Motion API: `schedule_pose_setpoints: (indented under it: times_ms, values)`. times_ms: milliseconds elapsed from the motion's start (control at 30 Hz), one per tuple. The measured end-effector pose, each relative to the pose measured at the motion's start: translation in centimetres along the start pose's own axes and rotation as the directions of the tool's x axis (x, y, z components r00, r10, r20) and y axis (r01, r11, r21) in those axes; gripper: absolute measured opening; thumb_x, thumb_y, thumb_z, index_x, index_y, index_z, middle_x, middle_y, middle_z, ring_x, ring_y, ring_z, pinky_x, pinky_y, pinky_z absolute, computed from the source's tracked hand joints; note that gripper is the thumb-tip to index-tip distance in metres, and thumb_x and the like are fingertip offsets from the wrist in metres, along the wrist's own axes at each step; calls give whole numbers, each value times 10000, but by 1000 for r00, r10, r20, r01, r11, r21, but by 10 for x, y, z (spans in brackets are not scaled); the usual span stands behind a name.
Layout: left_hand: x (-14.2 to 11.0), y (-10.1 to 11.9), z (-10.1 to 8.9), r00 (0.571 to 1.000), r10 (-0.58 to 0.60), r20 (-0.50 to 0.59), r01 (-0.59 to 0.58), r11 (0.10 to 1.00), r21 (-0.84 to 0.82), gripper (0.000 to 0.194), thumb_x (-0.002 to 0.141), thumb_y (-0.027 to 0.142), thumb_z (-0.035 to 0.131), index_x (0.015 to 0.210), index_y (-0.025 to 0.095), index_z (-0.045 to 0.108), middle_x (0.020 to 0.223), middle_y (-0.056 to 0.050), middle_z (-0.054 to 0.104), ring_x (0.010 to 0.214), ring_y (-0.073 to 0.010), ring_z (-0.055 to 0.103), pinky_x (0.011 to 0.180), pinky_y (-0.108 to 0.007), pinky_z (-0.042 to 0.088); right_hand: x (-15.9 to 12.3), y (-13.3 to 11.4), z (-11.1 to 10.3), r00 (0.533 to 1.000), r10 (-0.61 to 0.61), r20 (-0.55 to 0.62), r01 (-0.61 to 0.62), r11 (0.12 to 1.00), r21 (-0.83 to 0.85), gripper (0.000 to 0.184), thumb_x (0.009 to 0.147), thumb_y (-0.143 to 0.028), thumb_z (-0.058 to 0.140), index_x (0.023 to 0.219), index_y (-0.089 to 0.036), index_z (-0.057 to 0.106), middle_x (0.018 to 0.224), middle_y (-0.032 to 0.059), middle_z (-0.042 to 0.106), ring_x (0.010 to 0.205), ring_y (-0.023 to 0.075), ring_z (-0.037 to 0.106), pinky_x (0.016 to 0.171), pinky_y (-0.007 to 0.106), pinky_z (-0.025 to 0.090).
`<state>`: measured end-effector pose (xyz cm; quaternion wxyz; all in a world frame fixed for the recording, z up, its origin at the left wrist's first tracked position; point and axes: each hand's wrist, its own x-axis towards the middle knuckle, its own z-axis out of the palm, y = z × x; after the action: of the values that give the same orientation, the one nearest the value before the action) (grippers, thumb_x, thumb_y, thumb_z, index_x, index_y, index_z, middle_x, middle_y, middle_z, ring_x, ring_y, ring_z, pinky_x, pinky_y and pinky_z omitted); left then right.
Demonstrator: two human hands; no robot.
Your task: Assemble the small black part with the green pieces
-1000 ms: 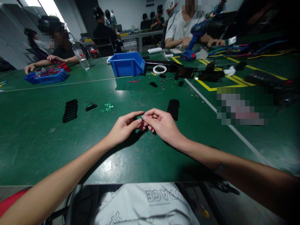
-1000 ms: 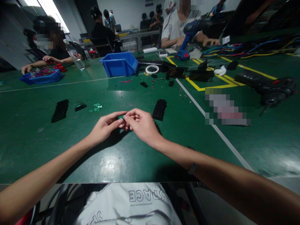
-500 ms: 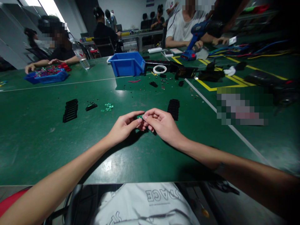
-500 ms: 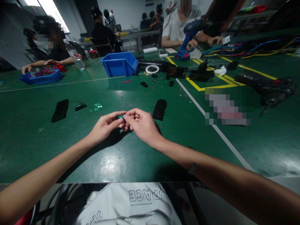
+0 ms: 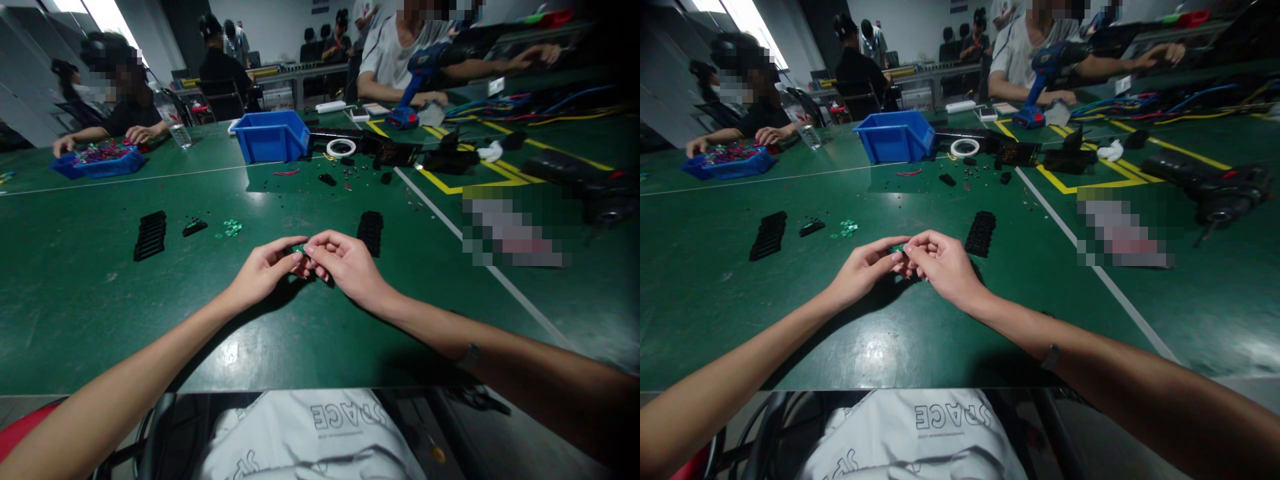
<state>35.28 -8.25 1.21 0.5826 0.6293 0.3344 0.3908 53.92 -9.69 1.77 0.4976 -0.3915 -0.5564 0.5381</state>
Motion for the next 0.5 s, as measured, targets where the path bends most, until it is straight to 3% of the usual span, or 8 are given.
schedule_pose_setpoints:
  times_ms: [500]
  values:
    - [-1, 0, 0, 1000, 28, -5, -28, 999, 21, 474, 925, 352, 679, 1334, 117, 630, 960, -95, 755, 807, -176, 698, 810, -321, 566, -1, -1, 1, 1000, 14, 2, -14, 1000, 3, 306, 822, -455, 764, 868, -180, 637, 675, 5, 673, 533, 105, 576, 444, 217, 423]
